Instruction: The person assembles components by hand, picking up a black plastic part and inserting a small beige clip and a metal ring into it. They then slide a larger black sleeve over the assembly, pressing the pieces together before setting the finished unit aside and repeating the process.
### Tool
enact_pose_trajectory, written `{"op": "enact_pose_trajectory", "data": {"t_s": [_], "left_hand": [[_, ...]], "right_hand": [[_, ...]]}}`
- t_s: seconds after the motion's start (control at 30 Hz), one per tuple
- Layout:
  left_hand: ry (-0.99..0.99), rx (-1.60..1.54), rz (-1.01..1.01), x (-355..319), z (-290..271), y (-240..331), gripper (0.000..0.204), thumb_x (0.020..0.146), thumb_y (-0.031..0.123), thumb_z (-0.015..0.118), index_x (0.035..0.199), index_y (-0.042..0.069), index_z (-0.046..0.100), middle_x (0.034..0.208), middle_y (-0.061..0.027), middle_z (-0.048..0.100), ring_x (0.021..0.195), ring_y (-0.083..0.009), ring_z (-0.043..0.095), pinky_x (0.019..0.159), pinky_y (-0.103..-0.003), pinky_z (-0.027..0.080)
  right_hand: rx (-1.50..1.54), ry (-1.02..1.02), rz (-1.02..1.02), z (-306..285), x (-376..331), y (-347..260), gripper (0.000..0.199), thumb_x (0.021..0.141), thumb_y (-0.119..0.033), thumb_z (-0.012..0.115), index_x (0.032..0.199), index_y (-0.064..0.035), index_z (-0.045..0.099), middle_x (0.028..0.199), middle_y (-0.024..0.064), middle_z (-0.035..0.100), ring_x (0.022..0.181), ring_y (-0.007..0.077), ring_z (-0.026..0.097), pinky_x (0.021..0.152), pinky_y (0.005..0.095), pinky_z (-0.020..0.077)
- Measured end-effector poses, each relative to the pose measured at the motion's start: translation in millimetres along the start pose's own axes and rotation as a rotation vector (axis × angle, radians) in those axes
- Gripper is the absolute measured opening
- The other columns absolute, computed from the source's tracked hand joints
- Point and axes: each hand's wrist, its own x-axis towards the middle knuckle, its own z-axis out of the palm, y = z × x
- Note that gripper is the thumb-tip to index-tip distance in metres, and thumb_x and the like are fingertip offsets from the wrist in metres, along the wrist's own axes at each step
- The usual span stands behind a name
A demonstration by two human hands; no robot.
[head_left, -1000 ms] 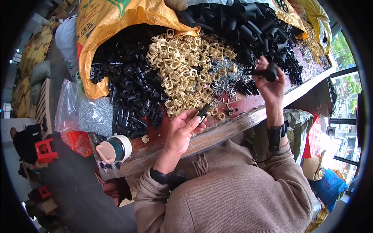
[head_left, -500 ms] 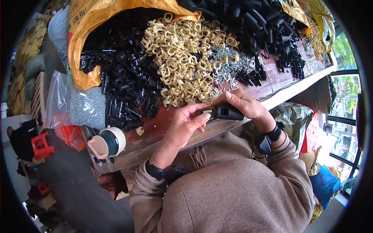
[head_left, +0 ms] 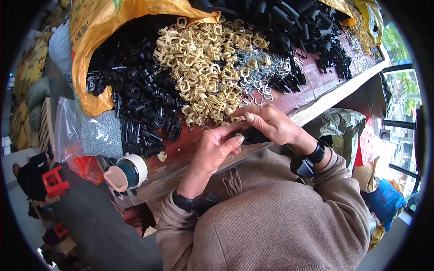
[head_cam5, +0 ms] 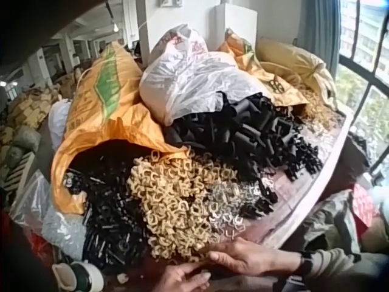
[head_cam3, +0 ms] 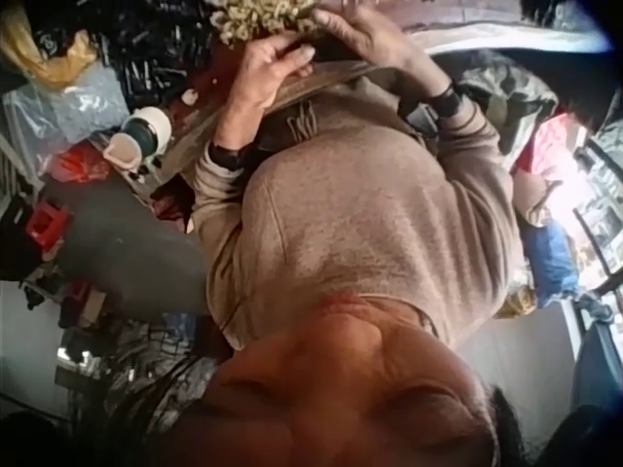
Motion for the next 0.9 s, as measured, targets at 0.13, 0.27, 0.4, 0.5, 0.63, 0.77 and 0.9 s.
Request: {"op": "enact_pose_trajectory", "data": {"t_s": [0.13,0.27,0.4,0.5,0.63,0.77,0.9], "left_hand": [[0.023,-0.044,-0.08,-2.6,3.5,-1.8,0.032,0.079,0.011,0.057,0.108,-0.003,0.052,0.082,-0.0048,0.059,0.062,-0.0061,0.053,0.056,-0.018,0.045],[0.057,-0.096,-0.122,-2.9,2.6,-2.5,0.033,0.079,0.011,0.058,0.108,-0.003,0.051,0.089,-0.0057,0.059,0.063,-0.0056,0.053,0.055,-0.017,0.045],[0.094,-0.081,-0.088,-2.1,5.0,0.3,0.034,0.078,0.01,0.059,0.109,-0.003,0.05,0.09,-0.0056,0.059,0.066,-0.0056,0.054,0.056,-0.017,0.045],[0.092,-0.082,-0.057,-0.5,8.4,4.4,0.038,0.078,0.01,0.06,0.111,-0.003,0.048,0.093,-0.0057,0.058,0.07,-0.0054,0.054,0.057,-0.017,0.046],[0.108,-0.097,0.04,2.8,13.2,11.4,0.043,0.076,0.008,0.062,0.113,-0.003,0.045,0.098,-0.0054,0.056,0.076,-0.0055,0.054,0.057,-0.017,0.047],[0.119,-0.13,-0.004,3.7,11.2,9.8,0.051,0.071,0.005,0.065,0.116,-0.003,0.041,0.106,-0.006,0.053,0.087,-0.0083,0.053,0.067,-0.02,0.047],[-0.023,-0.07,0.204,9.3,18.8,9.3,0.058,0.067,0.0,0.067,0.118,-0.002,0.039,0.112,-0.0071,0.049,0.096,-0.0116,0.05,0.081,-0.024,0.043]], "right_hand": [[0.061,0.062,0.068,4.4,-3.1,1.7,0.042,0.09,-0.033,0.031,0.1,0.0016,0.052,0.074,0.0159,0.058,0.071,0.0284,0.059,0.063,0.0322,0.0447],[0.095,0.088,0.091,3.9,-4.4,2.3,0.045,0.091,-0.036,0.028,0.1,0.0014,0.051,0.073,0.0146,0.057,0.069,0.0264,0.058,0.064,0.0318,0.0441],[0.134,0.14,-0.045,7.7,-9.2,12.6,0.052,0.09,-0.041,0.025,0.102,0.0027,0.05,0.081,0.0147,0.056,0.077,0.0258,0.056,0.071,0.0336,0.0418],[0.159,0.178,-0.272,10.9,-8.9,21.1,0.058,0.088,-0.046,0.022,0.105,0.004,0.048,0.091,0.0164,0.055,0.086,0.027,0.053,0.078,0.0359,0.0391],[0.29,0.011,-0.459,13.1,-7.8,20.9,0.068,0.085,-0.053,0.02,0.11,0.0062,0.043,0.102,0.0187,0.05,0.098,0.0304,0.047,0.086,0.0389,0.0335],[0.328,-0.062,-0.401,11.8,-7.0,19.4,0.086,0.076,-0.068,0.016,0.11,0.0057,0.045,0.105,0.0181,0.05,0.099,0.0293,0.047,0.088,0.0376,0.0327],[0.405,-0.045,-0.355,7.7,-8.6,15.1,0.089,0.073,-0.072,0.02,0.109,0.0057,0.045,0.107,0.018,0.049,0.099,0.0284,0.048,0.088,0.0368,0.0332]]}}
